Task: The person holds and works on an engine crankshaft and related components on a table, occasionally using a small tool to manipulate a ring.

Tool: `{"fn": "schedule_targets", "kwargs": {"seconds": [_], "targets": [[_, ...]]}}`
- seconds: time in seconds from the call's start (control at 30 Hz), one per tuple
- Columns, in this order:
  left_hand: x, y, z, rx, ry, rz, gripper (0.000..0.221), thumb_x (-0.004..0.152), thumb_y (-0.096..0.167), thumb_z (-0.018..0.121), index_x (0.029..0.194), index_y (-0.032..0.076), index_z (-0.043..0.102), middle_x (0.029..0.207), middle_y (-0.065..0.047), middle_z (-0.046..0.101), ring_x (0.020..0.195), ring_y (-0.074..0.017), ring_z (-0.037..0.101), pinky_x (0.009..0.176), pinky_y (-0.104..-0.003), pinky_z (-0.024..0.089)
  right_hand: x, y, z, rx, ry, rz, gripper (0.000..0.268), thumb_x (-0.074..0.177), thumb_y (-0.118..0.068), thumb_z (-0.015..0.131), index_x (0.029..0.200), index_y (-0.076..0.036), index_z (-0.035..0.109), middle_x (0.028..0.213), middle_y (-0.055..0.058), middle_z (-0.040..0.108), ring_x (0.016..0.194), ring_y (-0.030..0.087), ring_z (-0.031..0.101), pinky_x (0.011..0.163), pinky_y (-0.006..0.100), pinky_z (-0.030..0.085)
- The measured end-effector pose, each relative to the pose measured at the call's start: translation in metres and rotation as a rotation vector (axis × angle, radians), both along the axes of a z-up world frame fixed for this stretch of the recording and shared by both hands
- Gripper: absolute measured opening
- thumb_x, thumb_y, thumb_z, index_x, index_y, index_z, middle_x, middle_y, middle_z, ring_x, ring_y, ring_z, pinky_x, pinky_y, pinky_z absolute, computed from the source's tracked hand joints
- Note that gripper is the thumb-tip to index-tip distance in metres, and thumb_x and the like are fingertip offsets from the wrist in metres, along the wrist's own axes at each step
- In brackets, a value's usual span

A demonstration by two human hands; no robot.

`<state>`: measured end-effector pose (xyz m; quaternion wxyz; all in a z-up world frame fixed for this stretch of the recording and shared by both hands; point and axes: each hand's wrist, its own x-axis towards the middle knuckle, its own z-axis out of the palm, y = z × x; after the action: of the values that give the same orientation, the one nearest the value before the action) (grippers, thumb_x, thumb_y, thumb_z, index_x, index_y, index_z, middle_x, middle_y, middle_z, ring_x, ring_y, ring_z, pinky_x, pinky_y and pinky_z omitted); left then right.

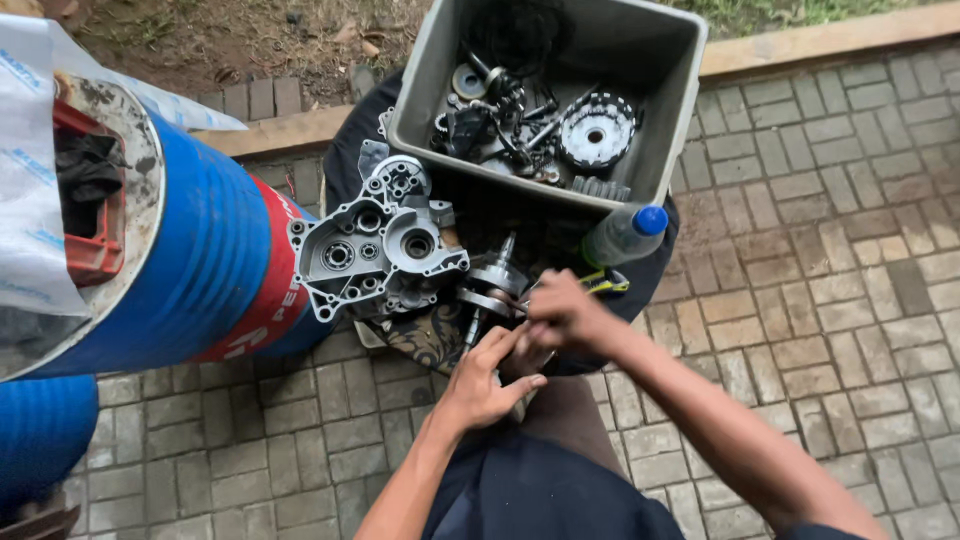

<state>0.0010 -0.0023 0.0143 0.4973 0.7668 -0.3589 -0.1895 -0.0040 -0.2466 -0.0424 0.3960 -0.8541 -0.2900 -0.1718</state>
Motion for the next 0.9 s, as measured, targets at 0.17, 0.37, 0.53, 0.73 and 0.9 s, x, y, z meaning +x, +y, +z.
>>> {"fn": "schedule_targets", "kwargs": {"seconds": [0.17,0.37,0.53,0.73,0.9], "targets": [[0.004,-0.003,-0.008,0.018,0.001,-0.009,0.067,0.080,0.044,0.083,0.140,0.021,0.063,0.104,-0.005,0.067,0.086,-0.0347,0.069,0.069,-0.046,0.055,0.005,0.007,0.031,-0.048,0.042,-0.001,0.039,0.099,-0.048,0.063,0.070,-0.024,0.054,0.065,-0.003,0.044,0.067,0.025,0.048,0.063,0.037,0.034],[-0.002,0.003,0.006,0.041,-0.027,-0.023,0.075,0.079,0.043,0.081,0.145,0.019,0.057,0.107,-0.010,0.067,0.089,-0.0406,0.069,0.068,-0.053,0.054,0.015,-0.003,0.022,-0.009,0.017,0.006,0.029,0.097,-0.046,0.066,0.077,-0.024,0.066,0.065,-0.001,0.049,0.065,0.025,0.050,0.062,0.038,0.036],[-0.006,0.000,0.000,0.043,-0.019,0.010,0.056,0.079,0.047,0.081,0.126,0.017,0.068,0.104,-0.005,0.066,0.084,-0.0396,0.069,0.068,-0.050,0.057,0.011,0.008,0.031,0.040,0.080,0.149,0.050,0.096,-0.068,0.057,0.067,-0.028,0.056,0.064,-0.006,0.046,0.067,0.024,0.051,0.065,0.039,0.039],[-0.005,0.001,-0.002,0.052,0.031,0.025,0.055,0.076,0.046,0.085,0.122,0.020,0.069,0.105,-0.002,0.067,0.090,-0.0363,0.071,0.071,-0.047,0.057,0.001,0.018,0.060,0.024,0.089,0.121,0.043,0.100,-0.057,0.059,0.069,-0.027,0.060,0.063,-0.005,0.047,0.065,0.023,0.051,0.065,0.036,0.040],[0.002,0.004,0.000,-0.007,0.044,-0.020,0.069,0.081,0.047,0.080,0.141,0.020,0.060,0.110,-0.006,0.066,0.093,-0.0362,0.069,0.073,-0.048,0.056,0.008,-0.012,0.025,-0.040,0.103,0.020,0.046,0.097,-0.058,0.063,0.065,-0.026,0.055,0.062,-0.004,0.045,0.065,0.024,0.050,0.062,0.038,0.035]]}}
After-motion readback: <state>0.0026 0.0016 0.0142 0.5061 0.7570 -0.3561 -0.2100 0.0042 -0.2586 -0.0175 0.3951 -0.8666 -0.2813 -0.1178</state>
